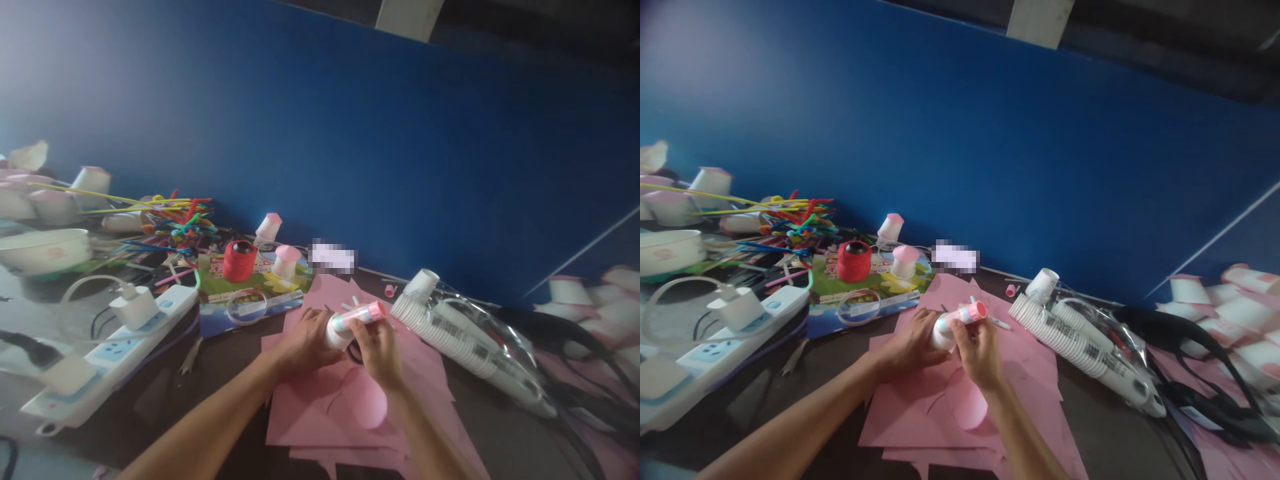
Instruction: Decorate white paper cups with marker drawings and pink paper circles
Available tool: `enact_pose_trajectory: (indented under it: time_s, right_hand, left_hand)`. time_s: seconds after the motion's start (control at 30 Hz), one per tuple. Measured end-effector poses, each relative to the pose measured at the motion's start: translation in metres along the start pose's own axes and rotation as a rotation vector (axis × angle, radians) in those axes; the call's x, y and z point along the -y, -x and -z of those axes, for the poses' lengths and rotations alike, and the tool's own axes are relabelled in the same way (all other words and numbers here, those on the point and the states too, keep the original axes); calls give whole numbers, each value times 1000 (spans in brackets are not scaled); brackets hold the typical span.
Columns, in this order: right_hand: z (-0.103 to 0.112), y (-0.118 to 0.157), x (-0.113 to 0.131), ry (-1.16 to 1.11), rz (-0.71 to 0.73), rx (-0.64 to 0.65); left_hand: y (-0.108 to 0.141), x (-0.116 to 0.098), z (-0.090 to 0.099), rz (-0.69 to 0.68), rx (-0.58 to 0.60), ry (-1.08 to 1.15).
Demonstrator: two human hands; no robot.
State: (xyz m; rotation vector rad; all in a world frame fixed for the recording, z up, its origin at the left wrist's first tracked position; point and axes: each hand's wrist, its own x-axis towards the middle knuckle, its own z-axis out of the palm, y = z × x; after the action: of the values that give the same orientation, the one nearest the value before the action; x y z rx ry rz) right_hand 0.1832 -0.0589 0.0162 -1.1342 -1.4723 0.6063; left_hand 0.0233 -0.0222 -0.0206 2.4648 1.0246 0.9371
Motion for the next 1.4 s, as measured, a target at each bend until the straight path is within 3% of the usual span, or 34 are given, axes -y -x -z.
enact_pose_trajectory:
  time_s: [0.53,0.93,1.23,1.4]
  right_hand:
    - [2,0,0,-9,27,52]
    - [10,-4,3,208,56,-103]
    - [16,-5,8,140,-63,10]
    - [9,-1,12,97,5,63]
  left_hand:
    - [0,-6,3,-7,14,-20]
    - [-1,-6,2,8,9,-33]
    - [-1,-3,2,-1,7,-46]
    - [-1,-2,0,-23,21,-82]
